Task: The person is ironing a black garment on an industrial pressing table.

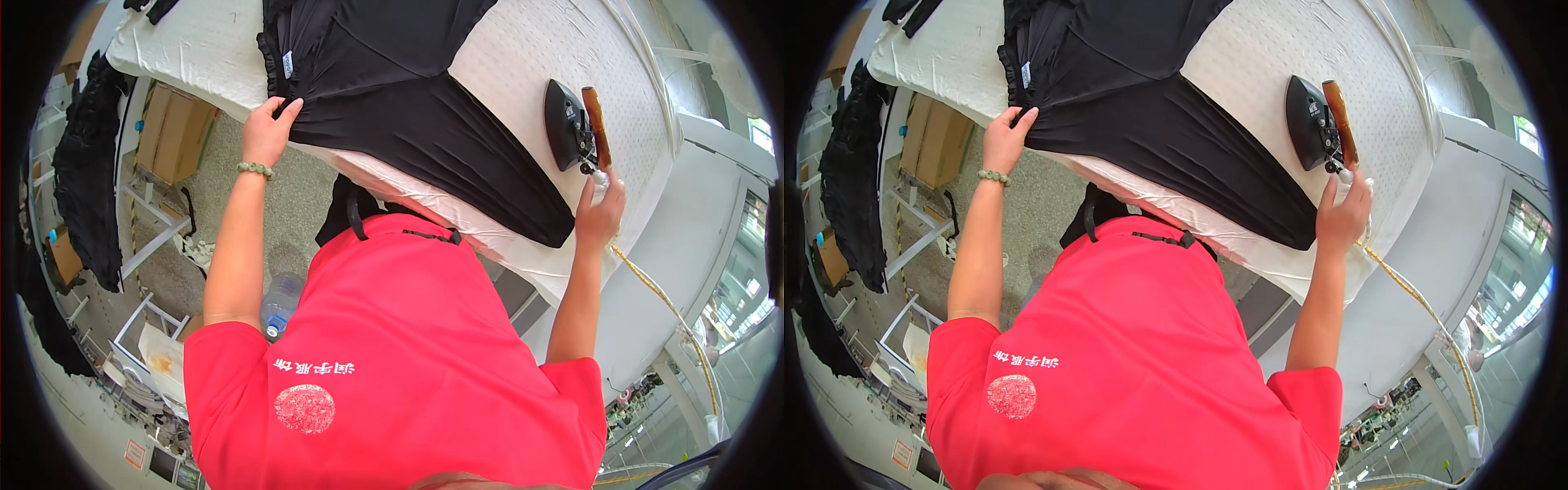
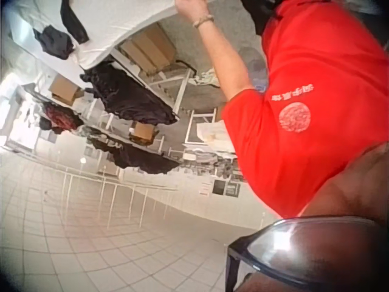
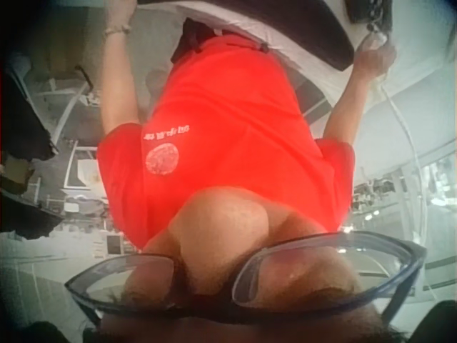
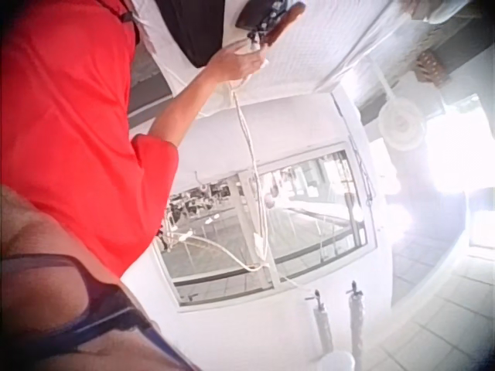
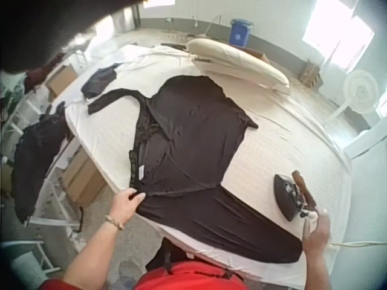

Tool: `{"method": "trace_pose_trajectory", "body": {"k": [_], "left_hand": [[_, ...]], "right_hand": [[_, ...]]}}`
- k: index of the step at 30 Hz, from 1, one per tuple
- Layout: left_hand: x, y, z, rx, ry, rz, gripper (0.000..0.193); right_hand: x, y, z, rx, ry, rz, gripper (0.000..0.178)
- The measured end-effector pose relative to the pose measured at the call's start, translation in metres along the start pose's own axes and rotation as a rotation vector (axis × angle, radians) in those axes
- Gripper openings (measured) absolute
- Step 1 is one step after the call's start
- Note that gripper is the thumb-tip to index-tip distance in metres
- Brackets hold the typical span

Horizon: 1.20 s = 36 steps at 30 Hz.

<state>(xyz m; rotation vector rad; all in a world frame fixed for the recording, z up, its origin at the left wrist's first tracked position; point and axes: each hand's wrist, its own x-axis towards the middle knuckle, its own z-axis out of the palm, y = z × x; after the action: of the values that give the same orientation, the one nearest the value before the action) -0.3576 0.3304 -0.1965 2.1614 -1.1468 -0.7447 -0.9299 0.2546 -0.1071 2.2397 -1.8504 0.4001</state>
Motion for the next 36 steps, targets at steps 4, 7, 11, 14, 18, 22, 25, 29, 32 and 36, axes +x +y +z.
{"method": "trace_pose_trajectory", "body": {"k": [4,7,11,14,18,22,25,29,32,36], "left_hand": [[0.000,0.001,0.001,-0.072,0.003,-0.051,0.038],[-0.002,-0.001,0.002,-0.112,0.022,-0.057,0.041],[-0.005,-0.001,0.000,-0.109,0.048,-0.040,0.039],[-0.006,0.003,-0.003,-0.145,0.016,-0.068,0.036],[-0.006,0.009,-0.008,-0.212,0.019,-0.081,0.035],[-0.003,0.008,-0.013,-0.329,-0.047,-0.108,0.034],[-0.004,0.006,-0.015,-0.319,-0.046,-0.113,0.035],[-0.004,0.005,-0.015,-0.279,-0.051,-0.135,0.034],[-0.004,0.007,-0.016,-0.245,-0.057,-0.132,0.033],[-0.004,0.009,-0.021,-0.232,-0.043,-0.118,0.032]], "right_hand": [[0.061,-0.010,0.026,-0.117,0.037,-0.034,0.048],[0.081,-0.012,0.039,-0.050,-0.230,0.164,0.047],[0.118,-0.018,0.035,-0.112,-0.564,0.348,0.043],[0.150,-0.035,0.032,0.143,-0.767,0.522,0.041],[0.143,-0.095,0.026,0.225,-0.641,0.330,0.037],[0.130,-0.198,0.034,0.130,-0.587,-0.084,0.039],[0.132,-0.272,0.038,0.058,-0.735,-0.172,0.042],[0.128,-0.343,0.037,0.057,-0.943,-0.310,0.042],[0.125,-0.370,0.034,0.057,-1.044,-0.364,0.043],[0.138,-0.360,0.029,0.066,-1.033,-0.279,0.046]]}}
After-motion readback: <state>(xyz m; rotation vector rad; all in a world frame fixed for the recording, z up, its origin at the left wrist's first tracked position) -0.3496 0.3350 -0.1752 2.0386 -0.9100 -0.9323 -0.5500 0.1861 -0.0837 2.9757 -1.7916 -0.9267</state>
